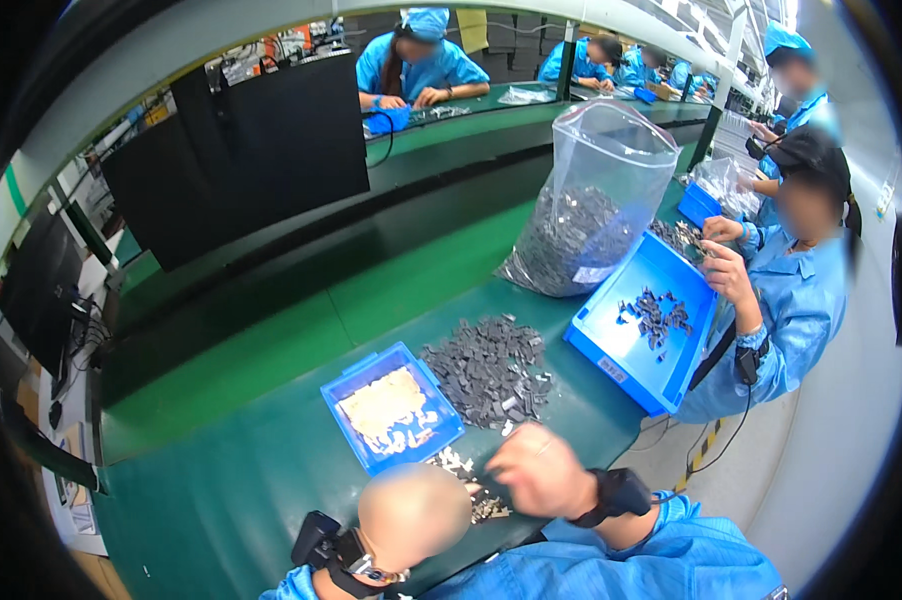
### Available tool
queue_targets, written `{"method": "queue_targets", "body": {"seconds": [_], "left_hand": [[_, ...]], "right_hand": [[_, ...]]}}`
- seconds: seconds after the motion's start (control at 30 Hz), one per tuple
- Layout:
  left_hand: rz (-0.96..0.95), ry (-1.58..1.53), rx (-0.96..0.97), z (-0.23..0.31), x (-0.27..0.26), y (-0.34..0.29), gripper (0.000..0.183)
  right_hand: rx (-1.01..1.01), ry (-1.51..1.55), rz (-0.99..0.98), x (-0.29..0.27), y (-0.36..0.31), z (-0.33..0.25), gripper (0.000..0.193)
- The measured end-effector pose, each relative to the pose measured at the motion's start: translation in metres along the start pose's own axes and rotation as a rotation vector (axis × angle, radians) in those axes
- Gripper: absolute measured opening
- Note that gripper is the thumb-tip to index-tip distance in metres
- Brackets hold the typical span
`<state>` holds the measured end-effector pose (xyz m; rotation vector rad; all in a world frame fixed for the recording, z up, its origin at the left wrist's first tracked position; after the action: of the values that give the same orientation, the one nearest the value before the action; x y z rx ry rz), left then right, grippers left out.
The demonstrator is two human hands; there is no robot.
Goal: Assembling small plastic and metal or ceramic components at a factory workstation.
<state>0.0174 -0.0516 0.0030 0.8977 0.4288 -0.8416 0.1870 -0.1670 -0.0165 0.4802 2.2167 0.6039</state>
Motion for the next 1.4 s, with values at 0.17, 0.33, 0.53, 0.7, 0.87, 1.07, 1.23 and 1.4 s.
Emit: {"method": "queue_targets", "body": {"seconds": [0.17, 0.33, 0.53, 0.7, 0.87, 1.07, 1.23, 1.4], "left_hand": [[0.155, -0.018, -0.151, -0.005, -0.023, 0.011, 0.013], [0.240, 0.003, -0.187, -0.005, -0.033, 0.015, 0.010], [0.323, 0.004, -0.277, -0.014, -0.044, 0.015, 0.007], [0.335, 0.013, -0.276, -0.016, -0.049, 0.013, 0.007], [0.312, 0.012, -0.220, -0.019, -0.050, 0.012, 0.003], [0.324, -0.038, -0.237, -0.017, -0.050, 0.013, 0.004], [0.312, -0.030, -0.224, -0.020, -0.047, 0.011, 0.004], [0.308, -0.021, -0.204, -0.020, -0.047, 0.011, 0.005]], "right_hand": [[0.345, -0.531, 0.455, -0.092, -0.015, 0.056, 0.012], [0.390, -0.867, 0.520, -0.119, -0.029, 0.081, 0.028], [0.189, -0.249, -0.107, -0.043, -0.020, 0.026, 0.022], [0.180, -0.131, -0.384, 0.006, -0.017, 0.010, 0.016], [0.245, -0.271, -0.386, 0.022, -0.005, 0.018, 0.017], [0.274, -0.305, -0.464, 0.026, 0.002, 0.020, 0.015], [0.295, -0.320, -0.528, 0.028, 0.003, 0.021, 0.010], [0.238, -0.346, -0.524, 0.026, 0.004, 0.020, 0.008]]}}
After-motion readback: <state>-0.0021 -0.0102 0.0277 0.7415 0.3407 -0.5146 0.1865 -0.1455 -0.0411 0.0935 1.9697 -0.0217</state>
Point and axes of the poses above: each hand's wrist, its own y-axis towards the middle knuckle, its own x-axis out of the palm, z = x × y, the point moved 1 cm from there along y, towards the middle knuckle, and after that the axes turned 6 degrees about x, right-handed, at the moved point
